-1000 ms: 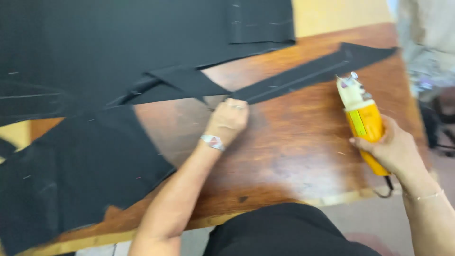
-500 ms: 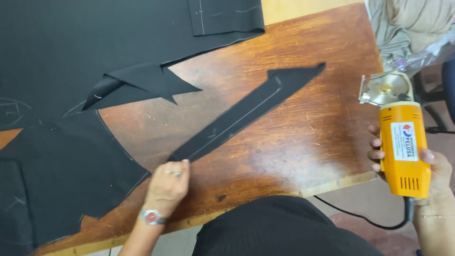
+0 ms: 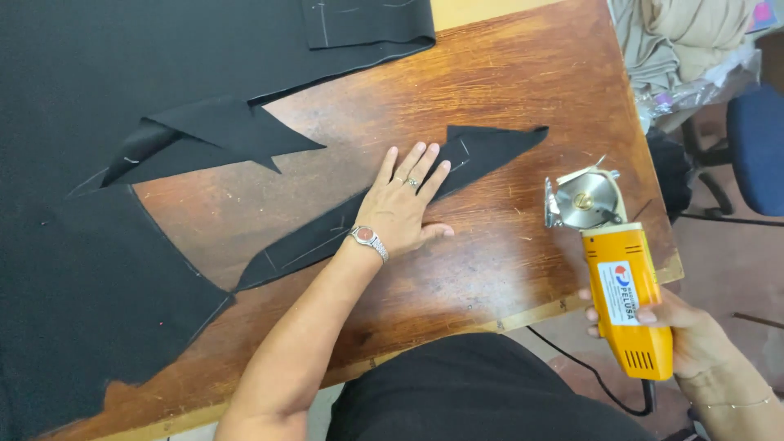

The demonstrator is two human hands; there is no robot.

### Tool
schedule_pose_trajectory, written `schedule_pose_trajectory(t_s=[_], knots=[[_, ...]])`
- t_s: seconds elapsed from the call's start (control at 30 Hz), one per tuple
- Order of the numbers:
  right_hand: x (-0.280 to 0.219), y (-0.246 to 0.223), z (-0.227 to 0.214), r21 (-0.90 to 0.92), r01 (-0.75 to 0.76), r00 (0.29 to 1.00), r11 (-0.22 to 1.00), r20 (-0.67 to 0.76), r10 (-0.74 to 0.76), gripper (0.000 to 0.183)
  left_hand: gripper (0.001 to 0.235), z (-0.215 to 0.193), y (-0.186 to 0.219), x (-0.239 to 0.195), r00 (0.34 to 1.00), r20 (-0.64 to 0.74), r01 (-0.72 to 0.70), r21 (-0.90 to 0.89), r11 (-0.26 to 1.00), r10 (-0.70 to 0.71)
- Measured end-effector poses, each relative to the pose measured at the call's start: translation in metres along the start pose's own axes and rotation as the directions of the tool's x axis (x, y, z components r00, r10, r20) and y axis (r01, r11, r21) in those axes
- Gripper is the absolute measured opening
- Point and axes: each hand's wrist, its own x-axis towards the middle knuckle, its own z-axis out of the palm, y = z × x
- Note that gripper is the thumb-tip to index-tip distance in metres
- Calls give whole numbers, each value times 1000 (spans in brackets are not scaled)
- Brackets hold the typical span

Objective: Cutting out garment patterns from black fabric using an electric rotary cutter and scissors on a wooden table.

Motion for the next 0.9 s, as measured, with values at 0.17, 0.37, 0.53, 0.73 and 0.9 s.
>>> schedule_pose_trajectory(t_s=[0.17,0.37,0.53,0.73,0.9], knots=[[-18,12,-5,-64,2,996,998,-87,-8,75,110,7,35,10,982,14,-186,-33,982,187],[-25,17,14,-182,-43,991,982,-136,19,71,101,11,45,11,991,-46,-126,-86,988,122],[-34,-6,50,-679,-331,922,655,-380,72,62,77,9,41,11,942,-161,-308,-66,949,295],[-27,2,61,-756,-392,909,524,-405,95,59,66,25,33,15,951,-81,-306,-141,941,298],[-15,3,62,-779,-343,921,524,-390,24,59,66,32,33,13,953,-104,-297,-162,941,283]])
